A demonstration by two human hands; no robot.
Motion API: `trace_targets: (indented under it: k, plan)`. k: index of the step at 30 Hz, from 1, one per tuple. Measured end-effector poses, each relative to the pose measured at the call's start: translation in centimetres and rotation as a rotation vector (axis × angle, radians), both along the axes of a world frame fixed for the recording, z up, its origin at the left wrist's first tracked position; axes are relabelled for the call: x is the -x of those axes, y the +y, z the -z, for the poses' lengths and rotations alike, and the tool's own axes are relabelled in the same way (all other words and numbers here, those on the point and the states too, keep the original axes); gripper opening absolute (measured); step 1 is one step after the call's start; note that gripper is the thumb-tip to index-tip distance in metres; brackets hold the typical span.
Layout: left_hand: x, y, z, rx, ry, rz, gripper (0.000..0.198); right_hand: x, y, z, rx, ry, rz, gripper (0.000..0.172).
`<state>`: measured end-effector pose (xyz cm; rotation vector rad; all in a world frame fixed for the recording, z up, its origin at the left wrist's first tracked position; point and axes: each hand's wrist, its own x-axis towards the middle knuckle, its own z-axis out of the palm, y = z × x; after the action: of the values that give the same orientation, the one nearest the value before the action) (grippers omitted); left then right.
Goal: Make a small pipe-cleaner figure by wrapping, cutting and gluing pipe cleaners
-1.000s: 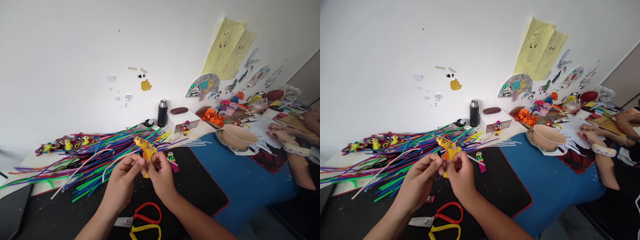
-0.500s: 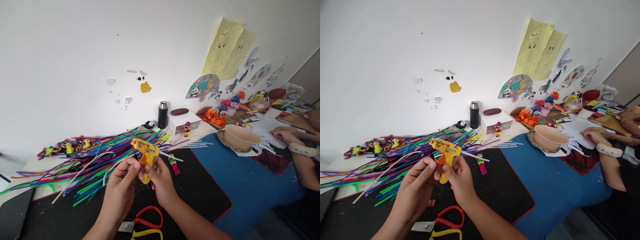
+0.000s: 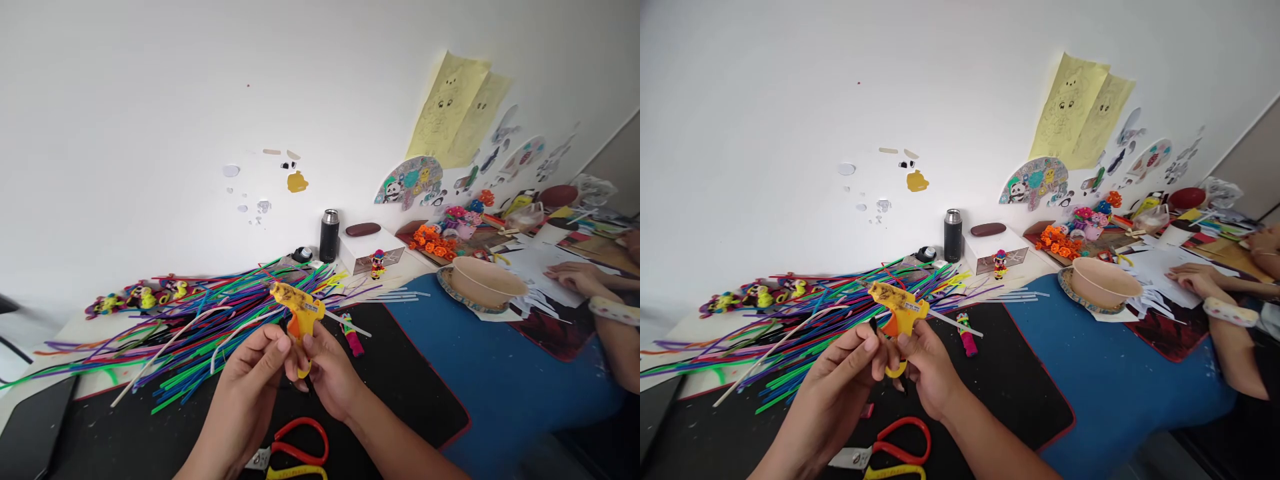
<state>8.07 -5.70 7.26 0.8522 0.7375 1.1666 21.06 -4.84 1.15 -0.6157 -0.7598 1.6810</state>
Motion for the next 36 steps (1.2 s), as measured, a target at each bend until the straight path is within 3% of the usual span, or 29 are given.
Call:
trace_targets:
  k: [5, 14, 22, 25, 29, 36]
  plan:
    - [0.1, 0.2, 0.0, 0.035, -0.022, 0.012, 0.036, 0.0, 0.0, 0.2, -0.034, 0.047, -0.017, 0.047]
    - [-0.3, -0.1, 0.7, 0.038, -0.069, 0.066, 0.033, 0.1, 0.7, 0.1, -0.006, 0.043, 0.079, 0.044]
    - [1.5, 0.9, 0.1, -0.077, 0.195, 0.180, 0.032, -0.2, 0.7, 0.0, 0.065, -0.046, 0.154, 0.051]
    - [3.2, 1.8, -0.5, -0.159, 0.313, 0.077, 0.035, -0.8, 0.7, 0.1, 0.062, -0.082, 0.154, 0.054]
    - [4.3, 3.5, -0.8, -0.098, 0.209, -0.147, 0.041, -1.4, 0.6, 0.0, 0.029, -0.122, 0.144, 0.057]
    - [4.3, 5.3, 0.2, 0.044, 0.090, -0.118, 0.043, -0.9, -0.2, -1.2, -0.070, -0.240, 0.053, 0.062]
